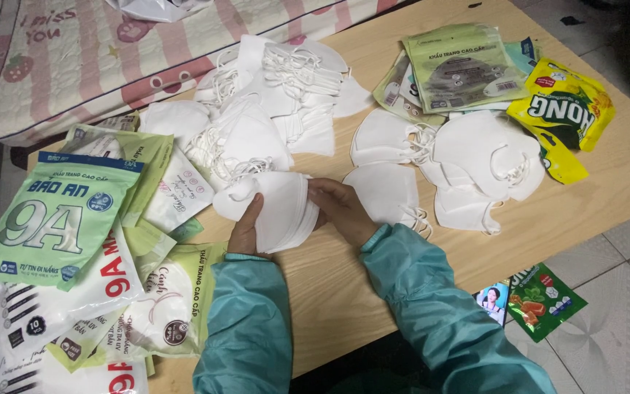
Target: The person organizes loose face masks on a table by hand and places them into plastic packaging.
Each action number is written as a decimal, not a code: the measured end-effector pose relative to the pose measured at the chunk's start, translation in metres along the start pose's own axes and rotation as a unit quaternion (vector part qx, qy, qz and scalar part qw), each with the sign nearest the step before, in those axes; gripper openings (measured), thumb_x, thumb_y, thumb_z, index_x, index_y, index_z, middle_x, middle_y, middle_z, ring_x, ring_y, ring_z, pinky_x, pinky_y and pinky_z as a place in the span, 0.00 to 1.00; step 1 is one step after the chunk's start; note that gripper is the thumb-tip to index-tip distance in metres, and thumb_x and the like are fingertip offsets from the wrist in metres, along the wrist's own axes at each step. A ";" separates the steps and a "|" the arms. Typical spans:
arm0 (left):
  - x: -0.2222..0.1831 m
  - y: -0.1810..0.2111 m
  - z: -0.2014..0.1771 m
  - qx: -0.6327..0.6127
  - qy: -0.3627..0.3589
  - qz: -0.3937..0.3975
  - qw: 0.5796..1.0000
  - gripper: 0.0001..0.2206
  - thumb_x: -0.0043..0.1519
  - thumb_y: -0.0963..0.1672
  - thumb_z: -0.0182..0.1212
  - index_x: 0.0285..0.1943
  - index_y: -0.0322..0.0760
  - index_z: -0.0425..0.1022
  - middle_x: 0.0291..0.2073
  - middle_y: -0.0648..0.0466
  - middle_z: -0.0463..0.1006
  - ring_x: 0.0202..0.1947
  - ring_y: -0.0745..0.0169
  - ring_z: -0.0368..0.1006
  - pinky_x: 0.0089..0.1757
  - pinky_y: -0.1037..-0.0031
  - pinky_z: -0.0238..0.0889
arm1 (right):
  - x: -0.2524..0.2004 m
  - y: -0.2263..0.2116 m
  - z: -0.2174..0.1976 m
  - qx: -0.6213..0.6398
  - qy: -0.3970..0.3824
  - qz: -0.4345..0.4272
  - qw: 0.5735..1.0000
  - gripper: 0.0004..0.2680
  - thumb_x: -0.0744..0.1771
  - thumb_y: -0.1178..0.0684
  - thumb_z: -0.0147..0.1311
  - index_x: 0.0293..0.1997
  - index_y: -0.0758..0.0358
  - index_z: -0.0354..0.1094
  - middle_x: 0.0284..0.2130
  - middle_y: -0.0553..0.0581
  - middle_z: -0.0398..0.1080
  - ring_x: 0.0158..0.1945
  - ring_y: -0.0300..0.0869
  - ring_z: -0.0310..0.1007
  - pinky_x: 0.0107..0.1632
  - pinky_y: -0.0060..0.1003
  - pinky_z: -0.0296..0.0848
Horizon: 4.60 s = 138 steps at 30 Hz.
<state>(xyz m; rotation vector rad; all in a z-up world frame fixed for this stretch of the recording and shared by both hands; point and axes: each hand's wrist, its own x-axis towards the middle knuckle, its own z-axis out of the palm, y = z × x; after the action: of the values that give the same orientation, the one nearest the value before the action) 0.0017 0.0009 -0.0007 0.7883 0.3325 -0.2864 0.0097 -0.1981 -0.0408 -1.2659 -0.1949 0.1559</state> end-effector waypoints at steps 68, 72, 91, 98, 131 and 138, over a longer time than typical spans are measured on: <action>0.030 -0.032 -0.032 0.055 -0.097 0.152 0.982 0.25 0.63 0.43 0.61 0.70 0.32 0.65 0.54 0.38 0.77 0.52 0.43 0.77 0.53 0.48 0.73 | 0.010 -0.004 -0.004 -0.056 0.164 -0.012 0.985 0.20 0.63 0.58 0.69 0.61 0.55 0.71 0.50 0.58 0.75 0.46 0.44 0.79 0.41 0.40 0.85; 0.039 -0.027 -0.053 0.124 -0.050 0.145 0.980 0.25 0.60 0.41 0.67 0.67 0.33 0.68 0.53 0.39 0.79 0.51 0.45 0.78 0.54 0.52 0.73 | 0.002 -0.010 0.006 -0.092 0.100 0.001 0.991 0.19 0.64 0.58 0.66 0.63 0.54 0.70 0.52 0.61 0.75 0.54 0.46 0.76 0.53 0.42 0.80; 0.052 -0.018 -0.050 0.541 0.161 0.074 0.822 0.30 0.47 0.58 0.79 0.42 0.31 0.78 0.32 0.42 0.82 0.37 0.47 0.81 0.43 0.53 0.73 | -0.005 -0.039 0.007 -0.476 0.067 -0.012 0.877 0.19 0.68 0.49 0.56 0.68 0.54 0.63 0.58 0.60 0.69 0.67 0.54 0.62 0.67 0.50 0.62; 0.029 -0.004 -0.039 0.252 0.135 0.127 0.950 0.17 0.55 0.41 0.77 0.49 0.27 0.77 0.34 0.38 0.82 0.34 0.46 0.82 0.38 0.58 0.78 | -0.017 -0.088 0.001 -0.644 0.081 0.173 0.741 0.26 0.68 0.37 0.53 0.74 0.52 0.53 0.63 0.60 0.65 0.69 0.53 0.59 0.66 0.53 0.56; 0.031 -0.018 -0.039 0.412 0.109 0.185 0.885 0.16 0.59 0.42 0.72 0.54 0.27 0.79 0.43 0.38 0.82 0.48 0.49 0.78 0.52 0.55 0.70 | 0.038 -0.117 -0.185 -0.778 0.256 0.068 0.570 0.11 0.66 0.52 0.60 0.54 0.59 0.76 0.50 0.63 0.74 0.56 0.54 0.70 0.56 0.53 0.69; 0.031 -0.014 -0.033 0.392 0.101 0.149 0.902 0.17 0.61 0.43 0.70 0.57 0.29 0.77 0.47 0.40 0.82 0.50 0.52 0.77 0.54 0.58 0.70 | 0.071 -0.101 -0.238 -0.863 0.174 0.135 0.455 0.18 0.66 0.54 0.56 0.65 0.49 0.67 0.58 0.56 0.71 0.66 0.51 0.63 0.67 0.57 0.56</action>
<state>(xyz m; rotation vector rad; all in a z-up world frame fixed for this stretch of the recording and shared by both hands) 0.0190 0.0117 -0.0435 1.6564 0.2825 -0.0336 0.1347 -0.4332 -0.0089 -3.3957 0.3968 -0.1408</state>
